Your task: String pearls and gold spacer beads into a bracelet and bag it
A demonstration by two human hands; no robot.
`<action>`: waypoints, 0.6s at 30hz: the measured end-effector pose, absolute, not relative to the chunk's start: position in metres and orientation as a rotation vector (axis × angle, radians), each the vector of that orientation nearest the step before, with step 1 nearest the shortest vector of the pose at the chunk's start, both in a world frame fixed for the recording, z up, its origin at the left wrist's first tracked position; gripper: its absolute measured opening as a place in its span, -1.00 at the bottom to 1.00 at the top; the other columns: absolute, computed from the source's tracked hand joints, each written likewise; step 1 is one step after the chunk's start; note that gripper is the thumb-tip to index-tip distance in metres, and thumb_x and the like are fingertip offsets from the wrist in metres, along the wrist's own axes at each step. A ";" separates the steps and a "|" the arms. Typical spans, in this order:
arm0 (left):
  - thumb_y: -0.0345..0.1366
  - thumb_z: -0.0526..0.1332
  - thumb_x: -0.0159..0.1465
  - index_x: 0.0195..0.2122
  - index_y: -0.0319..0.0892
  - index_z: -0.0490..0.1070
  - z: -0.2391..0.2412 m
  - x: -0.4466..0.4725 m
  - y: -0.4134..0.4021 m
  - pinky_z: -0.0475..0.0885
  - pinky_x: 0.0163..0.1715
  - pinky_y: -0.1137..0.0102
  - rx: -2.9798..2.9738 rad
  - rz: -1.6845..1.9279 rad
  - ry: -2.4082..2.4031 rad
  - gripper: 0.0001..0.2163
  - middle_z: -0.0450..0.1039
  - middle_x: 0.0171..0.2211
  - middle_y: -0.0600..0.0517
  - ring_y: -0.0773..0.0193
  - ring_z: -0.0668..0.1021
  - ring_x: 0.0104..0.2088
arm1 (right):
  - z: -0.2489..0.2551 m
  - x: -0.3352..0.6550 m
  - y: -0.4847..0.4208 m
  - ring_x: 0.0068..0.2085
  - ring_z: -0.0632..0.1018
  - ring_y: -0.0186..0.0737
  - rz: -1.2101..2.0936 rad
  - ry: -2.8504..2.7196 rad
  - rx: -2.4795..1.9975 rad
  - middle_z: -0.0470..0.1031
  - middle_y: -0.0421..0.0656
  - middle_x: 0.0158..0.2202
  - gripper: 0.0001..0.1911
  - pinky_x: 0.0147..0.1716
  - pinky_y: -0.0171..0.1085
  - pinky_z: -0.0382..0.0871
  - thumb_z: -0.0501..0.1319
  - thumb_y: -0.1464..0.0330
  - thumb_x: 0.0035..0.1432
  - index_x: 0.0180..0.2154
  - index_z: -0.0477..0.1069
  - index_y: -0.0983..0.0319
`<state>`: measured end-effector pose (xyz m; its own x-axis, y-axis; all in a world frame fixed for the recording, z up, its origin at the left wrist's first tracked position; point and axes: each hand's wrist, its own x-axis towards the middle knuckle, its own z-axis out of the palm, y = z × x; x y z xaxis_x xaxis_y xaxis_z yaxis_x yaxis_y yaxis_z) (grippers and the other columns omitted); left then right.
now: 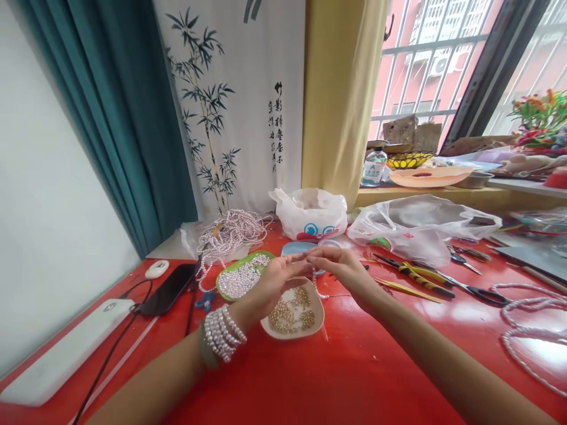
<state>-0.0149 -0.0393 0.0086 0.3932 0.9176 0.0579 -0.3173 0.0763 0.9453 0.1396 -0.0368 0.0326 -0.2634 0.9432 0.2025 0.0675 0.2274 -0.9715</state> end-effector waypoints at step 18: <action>-0.38 0.33 -0.01 -0.41 -0.28 0.46 0.024 -0.024 -0.044 0.34 -0.47 0.49 1.065 0.884 0.684 -0.86 0.50 -0.48 0.00 0.39 0.50 -0.49 | 0.024 0.128 -0.040 -0.41 0.41 -0.39 1.390 -1.297 -0.798 0.43 -0.25 -0.39 -0.89 -0.38 -0.35 0.27 0.29 0.32 -0.10 -0.44 0.46 0.20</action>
<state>-0.0235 -0.0443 0.0240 0.4905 0.8695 -0.0584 -0.2748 0.2179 0.9365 0.1281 -0.0398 0.0240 -0.2512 0.9528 0.1705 -0.2363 0.1104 -0.9654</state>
